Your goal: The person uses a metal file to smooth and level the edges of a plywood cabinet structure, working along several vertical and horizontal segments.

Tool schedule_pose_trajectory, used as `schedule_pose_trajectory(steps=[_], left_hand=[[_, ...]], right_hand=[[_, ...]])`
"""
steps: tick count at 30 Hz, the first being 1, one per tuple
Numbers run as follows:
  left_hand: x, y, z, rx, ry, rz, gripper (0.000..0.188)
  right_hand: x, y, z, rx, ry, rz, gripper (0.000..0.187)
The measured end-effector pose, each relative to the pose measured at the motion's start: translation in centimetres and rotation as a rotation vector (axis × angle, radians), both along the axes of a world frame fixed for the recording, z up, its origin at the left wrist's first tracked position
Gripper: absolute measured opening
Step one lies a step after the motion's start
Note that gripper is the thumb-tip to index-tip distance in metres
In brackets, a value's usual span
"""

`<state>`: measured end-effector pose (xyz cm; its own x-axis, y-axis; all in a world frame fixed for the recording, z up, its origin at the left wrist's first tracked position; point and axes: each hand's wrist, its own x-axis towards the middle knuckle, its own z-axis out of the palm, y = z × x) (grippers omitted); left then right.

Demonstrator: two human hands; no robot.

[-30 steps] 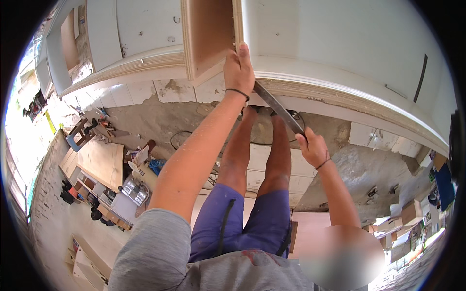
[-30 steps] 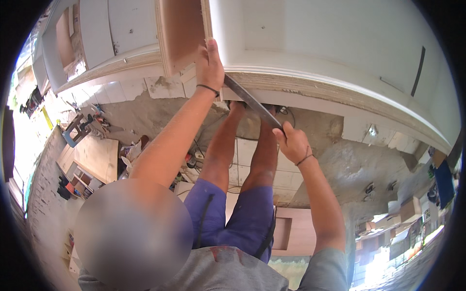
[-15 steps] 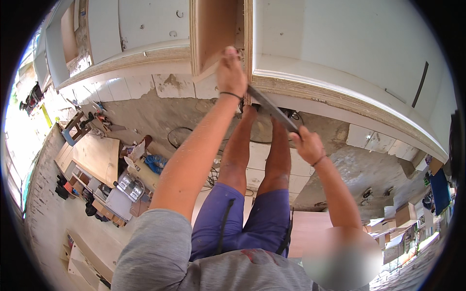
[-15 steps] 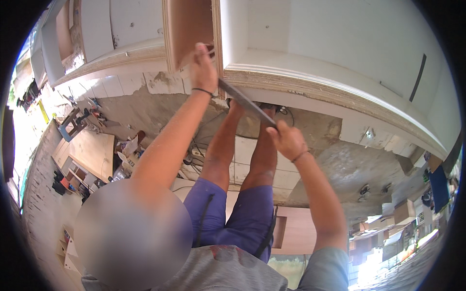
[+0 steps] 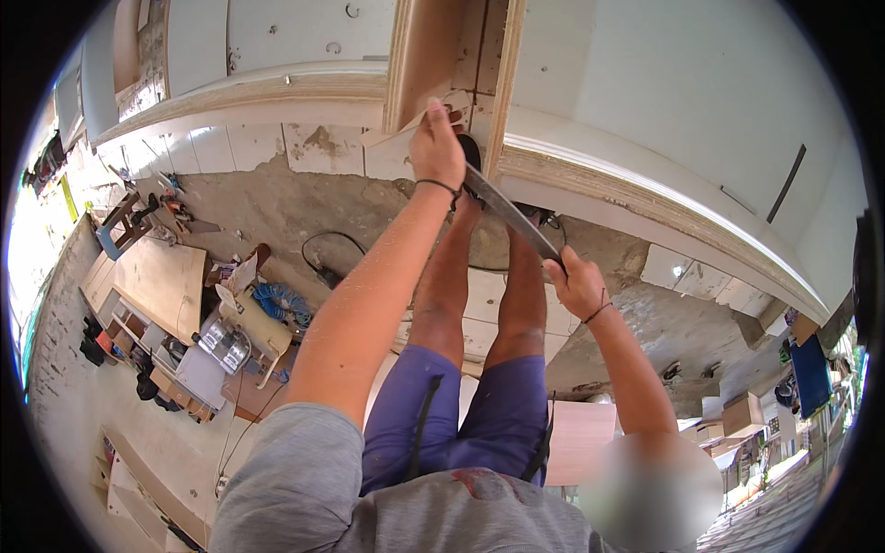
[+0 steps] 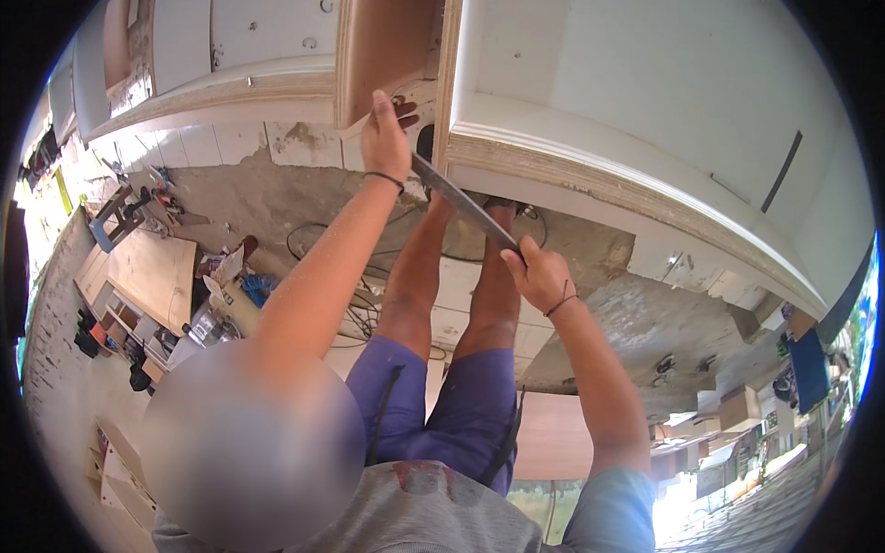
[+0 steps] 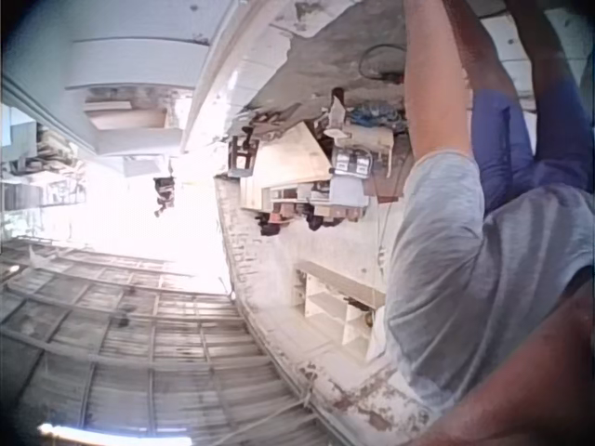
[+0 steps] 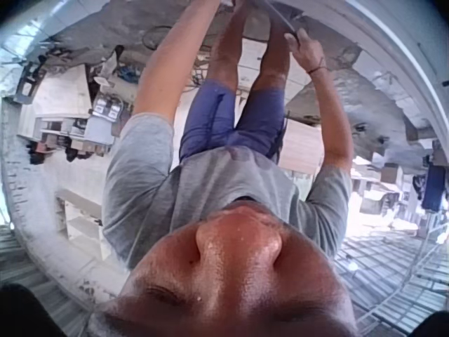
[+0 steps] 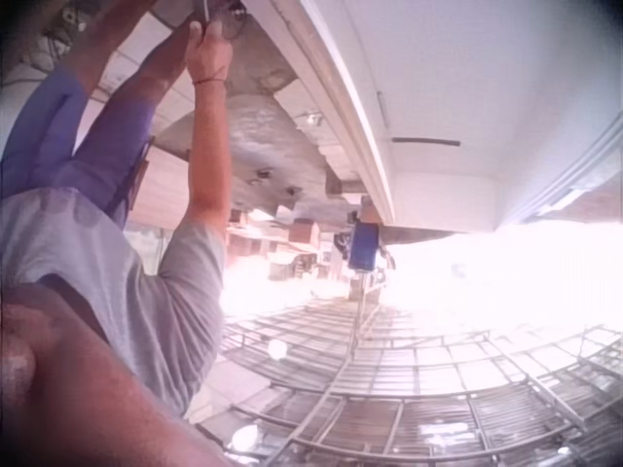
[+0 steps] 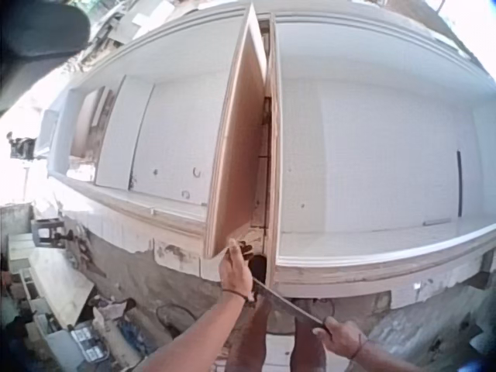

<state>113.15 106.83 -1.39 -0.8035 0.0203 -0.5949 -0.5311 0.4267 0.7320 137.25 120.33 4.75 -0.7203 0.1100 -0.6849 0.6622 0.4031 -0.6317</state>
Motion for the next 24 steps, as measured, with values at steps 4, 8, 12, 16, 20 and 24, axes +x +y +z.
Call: schedule_pose_trajectory(steps=[4,8,12,16,20,24], left_hand=[[0.4,-4.1,-0.2,0.013,-0.122,0.200,0.060],[3.3,-6.2,0.9,0.064,-0.346,0.303,0.057],[7.4,-6.1,1.5,0.134,-0.600,0.584,0.061],[11.8,-6.1,0.6,0.299,-0.702,0.768,0.057],[14.2,-2.3,0.8,0.662,-0.685,1.135,0.041],[15.1,0.0,2.6,0.870,-0.547,1.232,0.048]], right_hand=[[-2.0,-0.3,1.8,-0.011,-0.059,0.155,0.030],[-1.1,0.6,5.4,-0.082,-0.171,0.244,0.022],[1.0,1.5,10.3,-0.079,-0.050,0.279,0.032],[-0.5,3.1,13.6,-0.104,-0.178,0.520,0.055],[-2.2,5.7,14.5,-0.006,-0.160,0.770,0.061],[-4.0,6.7,15.2,0.063,-0.112,0.849,0.057]])
